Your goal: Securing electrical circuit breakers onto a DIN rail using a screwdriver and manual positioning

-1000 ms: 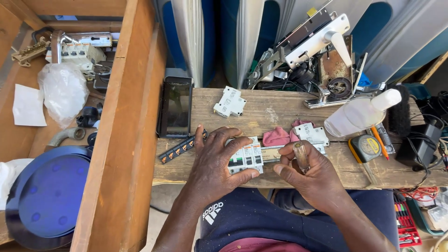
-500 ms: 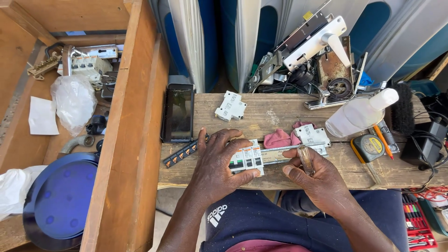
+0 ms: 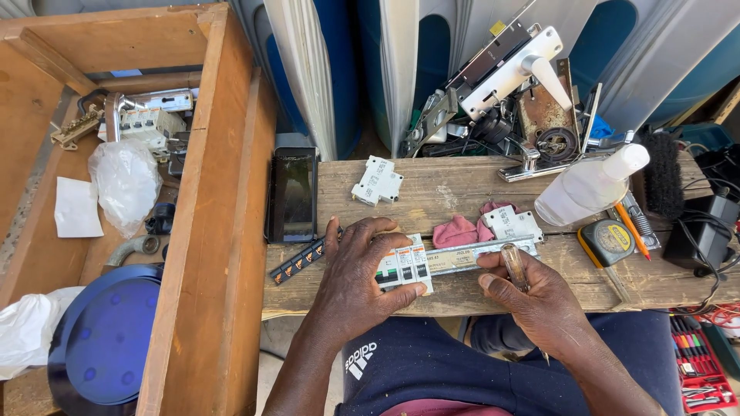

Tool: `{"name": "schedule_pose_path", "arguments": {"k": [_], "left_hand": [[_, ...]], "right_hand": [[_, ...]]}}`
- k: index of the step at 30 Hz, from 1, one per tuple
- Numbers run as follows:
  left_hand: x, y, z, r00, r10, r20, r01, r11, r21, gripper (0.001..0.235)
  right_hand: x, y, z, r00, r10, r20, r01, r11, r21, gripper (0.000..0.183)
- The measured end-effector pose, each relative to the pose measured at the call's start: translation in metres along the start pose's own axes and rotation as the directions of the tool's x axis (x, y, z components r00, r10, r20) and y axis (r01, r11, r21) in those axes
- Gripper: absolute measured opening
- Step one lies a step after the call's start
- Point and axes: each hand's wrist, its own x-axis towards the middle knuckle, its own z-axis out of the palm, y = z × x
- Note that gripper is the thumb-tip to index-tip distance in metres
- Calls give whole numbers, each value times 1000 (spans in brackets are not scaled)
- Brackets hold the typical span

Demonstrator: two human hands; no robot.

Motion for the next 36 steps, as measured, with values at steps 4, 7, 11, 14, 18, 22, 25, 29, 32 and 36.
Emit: {"name": "schedule_pose_path", "arguments": {"k": [4, 7, 11, 14, 18, 22, 25, 29, 32, 36], "left_hand": [[7, 8, -21, 992, -60, 107, 69, 994, -88, 71], [17, 12, -44, 976, -149, 162, 182, 960, -212, 76], [46, -4, -47, 968, -250, 0, 249, 965, -88, 51], [77, -33, -23, 973, -226, -37, 228, 972, 53, 56], [107, -64, 7, 896, -425, 127, 383, 885, 266, 76], [109, -53, 7, 894, -436, 102, 405, 885, 231, 66], [99, -39, -6, 914, -400, 63, 388, 910, 147, 68], [93, 24, -40, 885, -451, 115, 430, 887, 170, 90], [84, 42, -34, 941, -312, 133, 283, 938, 203, 101], [66, 55, -11, 999, 21, 26, -25, 990, 139, 108]], "right_hand": [[-3, -4, -5, 1000, 23, -16, -22, 998, 61, 31], [-8, -11, -11, 997, 72, -36, -71, 997, 25, 32], [-8, -1, -16, 995, 61, -82, -55, 996, 64, 28], [-11, 0, -19, 993, 93, -67, -87, 992, 90, 30], [-23, -19, -22, 983, 177, -55, -174, 983, 53, 35], [-19, -7, -31, 990, 143, 3, -143, 987, 78, 40], [-17, -13, -32, 995, 83, -49, -81, 996, 45, 31], [-16, -33, -30, 990, 59, -131, -74, 990, -117, 29], [-19, -64, -25, 987, 64, -145, -85, 985, -150, 34], [-11, -70, -16, 988, -117, -102, 131, 982, 139, 39]]}}
